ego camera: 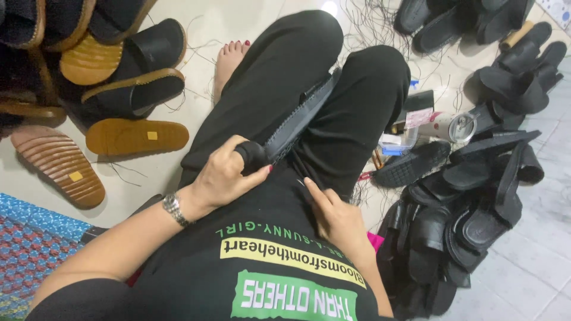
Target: Hand-stitching the sole of a black sandal using a cobbler's hook and thread.
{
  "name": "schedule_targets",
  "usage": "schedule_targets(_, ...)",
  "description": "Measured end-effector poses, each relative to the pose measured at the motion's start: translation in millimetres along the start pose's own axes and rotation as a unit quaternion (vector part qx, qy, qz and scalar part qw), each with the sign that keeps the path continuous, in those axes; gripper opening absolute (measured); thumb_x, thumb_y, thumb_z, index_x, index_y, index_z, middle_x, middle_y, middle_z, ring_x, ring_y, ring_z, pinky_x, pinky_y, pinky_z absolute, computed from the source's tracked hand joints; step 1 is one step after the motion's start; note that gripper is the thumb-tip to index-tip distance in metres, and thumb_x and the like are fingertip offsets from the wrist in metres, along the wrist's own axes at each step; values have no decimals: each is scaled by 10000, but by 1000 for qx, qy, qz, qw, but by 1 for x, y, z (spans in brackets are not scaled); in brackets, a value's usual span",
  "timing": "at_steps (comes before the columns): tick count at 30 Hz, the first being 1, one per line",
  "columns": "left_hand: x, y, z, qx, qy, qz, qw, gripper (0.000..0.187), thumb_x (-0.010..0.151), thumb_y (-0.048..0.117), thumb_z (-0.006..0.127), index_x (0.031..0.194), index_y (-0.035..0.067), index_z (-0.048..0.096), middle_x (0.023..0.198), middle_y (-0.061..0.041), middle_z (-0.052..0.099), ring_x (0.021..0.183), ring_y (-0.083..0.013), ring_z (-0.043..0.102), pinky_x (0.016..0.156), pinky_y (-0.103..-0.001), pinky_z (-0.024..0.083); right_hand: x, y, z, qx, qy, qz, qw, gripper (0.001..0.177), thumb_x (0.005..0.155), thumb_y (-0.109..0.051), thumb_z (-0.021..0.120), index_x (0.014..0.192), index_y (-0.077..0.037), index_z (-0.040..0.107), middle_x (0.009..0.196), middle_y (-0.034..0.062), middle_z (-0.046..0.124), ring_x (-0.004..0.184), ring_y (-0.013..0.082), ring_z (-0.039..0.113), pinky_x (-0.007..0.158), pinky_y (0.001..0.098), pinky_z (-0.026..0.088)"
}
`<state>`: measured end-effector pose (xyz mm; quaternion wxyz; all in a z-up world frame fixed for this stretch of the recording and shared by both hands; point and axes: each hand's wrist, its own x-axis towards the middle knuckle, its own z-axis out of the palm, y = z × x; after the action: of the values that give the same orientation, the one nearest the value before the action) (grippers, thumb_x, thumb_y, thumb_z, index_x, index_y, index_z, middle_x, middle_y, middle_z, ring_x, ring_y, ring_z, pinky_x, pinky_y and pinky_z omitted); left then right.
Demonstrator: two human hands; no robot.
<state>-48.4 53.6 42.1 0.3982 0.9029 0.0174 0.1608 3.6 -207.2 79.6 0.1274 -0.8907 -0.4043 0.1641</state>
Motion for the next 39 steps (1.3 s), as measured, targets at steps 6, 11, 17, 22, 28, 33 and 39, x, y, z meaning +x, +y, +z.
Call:
schedule_targets(6, -4, 4, 2, -117, -49, -14, 992, 150, 834, 39, 804, 752, 9, 682, 768, -79, 576, 704, -282, 679, 589, -311, 547, 3, 23, 18, 368, 19, 8, 930, 374, 938, -89, 486, 1269, -101, 659, 970, 120, 721, 791, 405, 719, 694, 453, 583)
schedule_targets(11, -5, 2, 4, -125, -41, -10, 991, 109, 839, 44, 806, 802, 29, 704, 782, -67, 606, 712, -266, 692, 595, -299, 557, 14, 20, 18, 109, 60, -7, 992, 279, 910, -178, 632, 1179, -230, 684, 742, -4, 624, 619, 278, 688, 568, 397, 560)
schedule_targets(17, 1, 5, 2, -82, -47, 4, 996, 329, 810, 194, 870, 947, -42, 688, 988, -151, 608, 841, -356, 692, 690, -402, 598, 12, 24, 60, 480, 122, 6, 869, 255, 920, -96, 595, 1138, -71, 725, 781, 85, 693, 649, 238, 677, 613, 336, 550)
schedule_targets(22, -2, 1, 5, -76, -67, -36, 994, 511, 791, 241, 870, 1124, -87, 661, 1179, -204, 591, 1010, -428, 686, 822, -441, 615, 12, 28, 37, 465, 185, 33, 865, 318, 855, -195, 772, 1110, -28, 679, 775, 84, 682, 640, 214, 644, 584, 322, 514)
schedule_targets(28, 2, 4, 9, -88, -84, -47, 991, 605, 775, 263, 877, 1208, -80, 631, 1231, -206, 574, 1097, -435, 660, 896, -461, 593, 31, 9, 25, 290, 202, -40, 935, 166, 842, -99, 773, 1006, -118, 755, 875, 31, 736, 584, 224, 677, 565, 308, 562)
schedule_targets(33, 1, -1, 9, -69, -73, -31, 994, 644, 762, 293, 887, 1223, -75, 629, 1225, -202, 578, 1091, -423, 670, 892, -453, 596, 39, 10, 35, 404, 203, -17, 892, 46, 897, -33, 707, 885, -67, 736, 802, 89, 705, 652, 267, 662, 611, 348, 546)
schedule_targets(39, 1, -1, 12, -83, -74, -27, 993, 620, 764, 282, 887, 1209, -72, 641, 1202, -210, 593, 1079, -433, 673, 888, -467, 595, 37, 4, 14, 190, 212, -54, 957, 91, 840, -85, 774, 898, -136, 726, 848, 15, 683, 535, 195, 634, 521, 323, 550)
